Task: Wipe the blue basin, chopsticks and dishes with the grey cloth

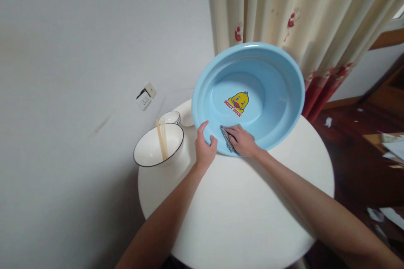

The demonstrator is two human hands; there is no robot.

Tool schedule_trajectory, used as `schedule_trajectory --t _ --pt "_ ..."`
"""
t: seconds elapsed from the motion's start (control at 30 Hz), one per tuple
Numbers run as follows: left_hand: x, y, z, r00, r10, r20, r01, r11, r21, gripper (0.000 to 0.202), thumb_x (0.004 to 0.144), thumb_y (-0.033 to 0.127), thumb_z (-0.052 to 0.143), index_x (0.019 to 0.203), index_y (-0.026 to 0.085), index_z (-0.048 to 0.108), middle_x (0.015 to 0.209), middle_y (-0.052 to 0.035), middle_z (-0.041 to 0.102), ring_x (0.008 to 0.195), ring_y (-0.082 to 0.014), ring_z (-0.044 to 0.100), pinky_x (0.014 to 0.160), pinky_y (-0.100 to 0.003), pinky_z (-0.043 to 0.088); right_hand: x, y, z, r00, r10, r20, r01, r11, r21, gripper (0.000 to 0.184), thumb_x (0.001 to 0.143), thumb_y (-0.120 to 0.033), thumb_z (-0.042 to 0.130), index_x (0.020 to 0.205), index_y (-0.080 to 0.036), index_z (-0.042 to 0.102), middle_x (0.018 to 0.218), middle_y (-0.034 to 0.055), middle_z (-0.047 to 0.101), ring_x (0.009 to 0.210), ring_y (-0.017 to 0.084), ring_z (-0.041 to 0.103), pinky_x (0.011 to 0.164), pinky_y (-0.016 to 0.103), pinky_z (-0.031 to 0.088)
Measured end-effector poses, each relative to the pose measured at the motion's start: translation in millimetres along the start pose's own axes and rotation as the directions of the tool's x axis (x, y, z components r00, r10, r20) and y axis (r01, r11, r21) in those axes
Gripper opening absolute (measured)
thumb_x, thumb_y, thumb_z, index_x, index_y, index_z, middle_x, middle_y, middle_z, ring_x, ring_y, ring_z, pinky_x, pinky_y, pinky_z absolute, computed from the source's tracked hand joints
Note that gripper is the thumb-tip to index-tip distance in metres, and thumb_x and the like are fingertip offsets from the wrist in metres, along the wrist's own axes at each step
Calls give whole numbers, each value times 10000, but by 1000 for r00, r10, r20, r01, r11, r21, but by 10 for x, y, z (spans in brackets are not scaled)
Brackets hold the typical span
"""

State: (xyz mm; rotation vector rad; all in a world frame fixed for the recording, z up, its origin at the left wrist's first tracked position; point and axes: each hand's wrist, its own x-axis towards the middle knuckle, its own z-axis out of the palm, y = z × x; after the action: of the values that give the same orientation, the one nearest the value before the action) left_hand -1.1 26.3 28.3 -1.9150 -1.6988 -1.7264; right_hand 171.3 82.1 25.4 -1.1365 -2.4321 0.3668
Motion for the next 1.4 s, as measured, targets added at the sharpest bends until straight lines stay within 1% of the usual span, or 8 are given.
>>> schedule_trajectory --t 0.37,0.5,0.67,0.87,1.03,1.2,1.27,1.4 --pt "-12 -12 12 1000 15 -22 -16 1000 -25 476 822 102 538 1297 142 521 1263 -125 625 1203 -228 586 1073 -375 446 -12 16 -1 1000 1 18 -1 1000 -10 464 1037 -315 287 1452 -199 457 1414 56 542 1253 203 464 1067 325 349" --pt "13 10 1 1000 8 -24 -8 1000 5 475 805 98 541 1277 151 539 1255 -117 633 1196 -229 588 1055 -366 460 -11 29 -8 996 74 40 -70 994 -88 469 1041 -337 276 1469 -231 434 1423 58 538 1260 219 470 1026 335 376" --pt "72 31 -55 1000 -4 -30 5 1000 31 503 789 92 542 1287 161 542 1267 -112 629 1173 -235 596 1019 -368 481 -42 140 -80 974 223 36 -206 942 -264 387 1014 -304 361 1318 -212 584 1333 85 605 1240 256 501 1032 383 344" --pt "79 19 -87 999 3 -35 -2 1000 28 540 806 110 550 1342 147 500 1291 -129 616 1064 -221 640 941 -369 523 -66 168 -73 968 250 -22 -242 905 -349 360 1008 -310 363 1221 -188 625 1270 96 630 1175 280 528 962 409 365" --pt "50 -19 -61 999 20 -41 -19 1000 23 515 853 172 561 1360 144 477 1311 -142 604 1117 -232 625 976 -388 510 -61 134 -42 964 262 -30 -256 901 -350 365 1009 -318 355 1217 -182 621 1271 108 622 1176 281 518 966 415 354" --pt "41 -66 -29 999 27 -37 -28 999 -16 523 855 128 523 1374 160 467 1352 -139 576 1238 -233 567 1048 -369 463 -48 105 -34 957 285 -43 -284 902 -324 357 994 -308 373 1196 -176 636 1265 122 622 1182 295 509 964 427 363" --pt "38 -76 -22 999 24 -32 -25 999 -26 522 851 127 522 1369 158 467 1348 -139 577 1243 -237 562 1064 -382 450 -36 68 -29 958 283 -31 -280 917 -285 357 989 -300 380 1206 -182 638 1268 120 624 1181 298 511 961 424 375" --pt "28 -72 -14 999 30 -35 -31 999 -27 482 851 136 517 1331 148 490 1314 -139 589 1242 -247 555 1085 -419 427 -6 -30 16 972 236 1 -234 964 -123 412 989 -279 369 1344 -217 568 1317 96 614 1206 283 510 996 415 380"
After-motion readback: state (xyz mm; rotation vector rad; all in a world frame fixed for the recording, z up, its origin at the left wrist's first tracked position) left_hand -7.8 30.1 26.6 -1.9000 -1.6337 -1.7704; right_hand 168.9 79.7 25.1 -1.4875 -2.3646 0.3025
